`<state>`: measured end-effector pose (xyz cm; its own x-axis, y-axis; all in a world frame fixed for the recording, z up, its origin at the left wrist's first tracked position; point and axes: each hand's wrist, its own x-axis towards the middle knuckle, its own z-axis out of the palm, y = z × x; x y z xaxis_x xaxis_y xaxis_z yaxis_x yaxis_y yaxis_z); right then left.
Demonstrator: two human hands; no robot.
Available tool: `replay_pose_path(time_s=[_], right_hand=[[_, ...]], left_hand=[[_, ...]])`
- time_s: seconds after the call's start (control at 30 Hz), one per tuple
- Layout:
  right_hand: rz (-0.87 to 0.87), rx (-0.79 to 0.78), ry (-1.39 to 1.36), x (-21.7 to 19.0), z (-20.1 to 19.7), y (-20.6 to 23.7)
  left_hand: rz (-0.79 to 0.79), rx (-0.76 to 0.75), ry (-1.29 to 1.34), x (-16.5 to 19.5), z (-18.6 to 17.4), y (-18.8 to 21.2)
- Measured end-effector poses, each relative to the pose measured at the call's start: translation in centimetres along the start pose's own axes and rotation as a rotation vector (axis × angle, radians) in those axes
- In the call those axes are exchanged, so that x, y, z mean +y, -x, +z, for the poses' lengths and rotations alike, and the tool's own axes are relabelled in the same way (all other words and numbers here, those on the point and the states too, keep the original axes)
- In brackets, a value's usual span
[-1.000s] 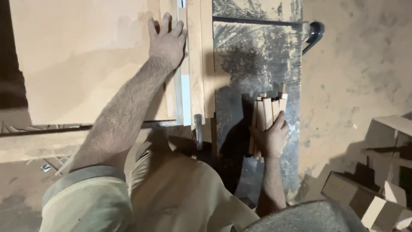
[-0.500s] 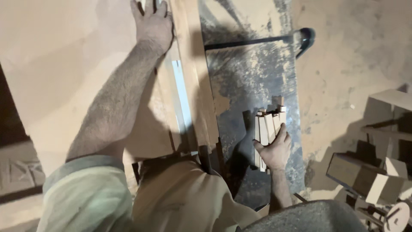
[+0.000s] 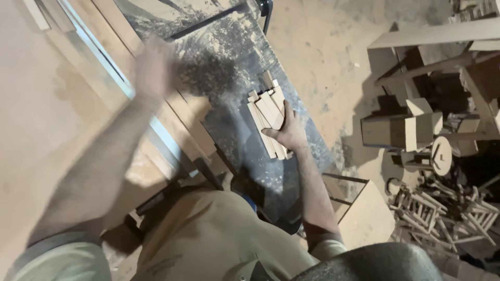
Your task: The person cuts small wooden strips into shorter pieces on a table saw, pushing each strip through the blade and stacking the cut pieces on the side table. They gather the finished pieces into a bundle and continue cutting more strips.
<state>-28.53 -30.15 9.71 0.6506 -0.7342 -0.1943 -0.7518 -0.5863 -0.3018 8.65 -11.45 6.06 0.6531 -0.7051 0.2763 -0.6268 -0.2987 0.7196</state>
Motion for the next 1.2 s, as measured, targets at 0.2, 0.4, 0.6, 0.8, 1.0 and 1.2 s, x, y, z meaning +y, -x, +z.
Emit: replay_pose_path(time_s=[0.2, 0.4, 0.6, 0.8, 1.0, 1.2], right_hand=[[-0.033, 0.013, -0.009, 1.5, 0.3, -0.3], [-0.044, 0.055, -0.022, 1.2, -0.2, 0.0], [0.055, -0.075, -0.025, 0.4, -1.2, 0.1], [-0.075, -0.020, 0.041, -0.4, 0.1, 1.4], [-0.081, -0.013, 0.090, -1.4, -0.1, 2.4], [-0.035, -0.050, 0.109, -1.6, -0.9, 3.0]], left_hand=[[-0.005, -0.661, -0.045, 11.6, 11.5, 10.2], [-0.350, -0.369, 0.033, 17.8, 18.4, 14.2], [-0.401, -0.203, 0.039, 19.0, 18.8, 15.2], [-0.556, -0.264, 0.029, 21.6, 17.2, 16.3], [-0.425, -0.169, -0.119, 21.8, 17.8, 17.8], [-0.369, -0.025, -0.153, 21.7, 14.3, 18.2]])
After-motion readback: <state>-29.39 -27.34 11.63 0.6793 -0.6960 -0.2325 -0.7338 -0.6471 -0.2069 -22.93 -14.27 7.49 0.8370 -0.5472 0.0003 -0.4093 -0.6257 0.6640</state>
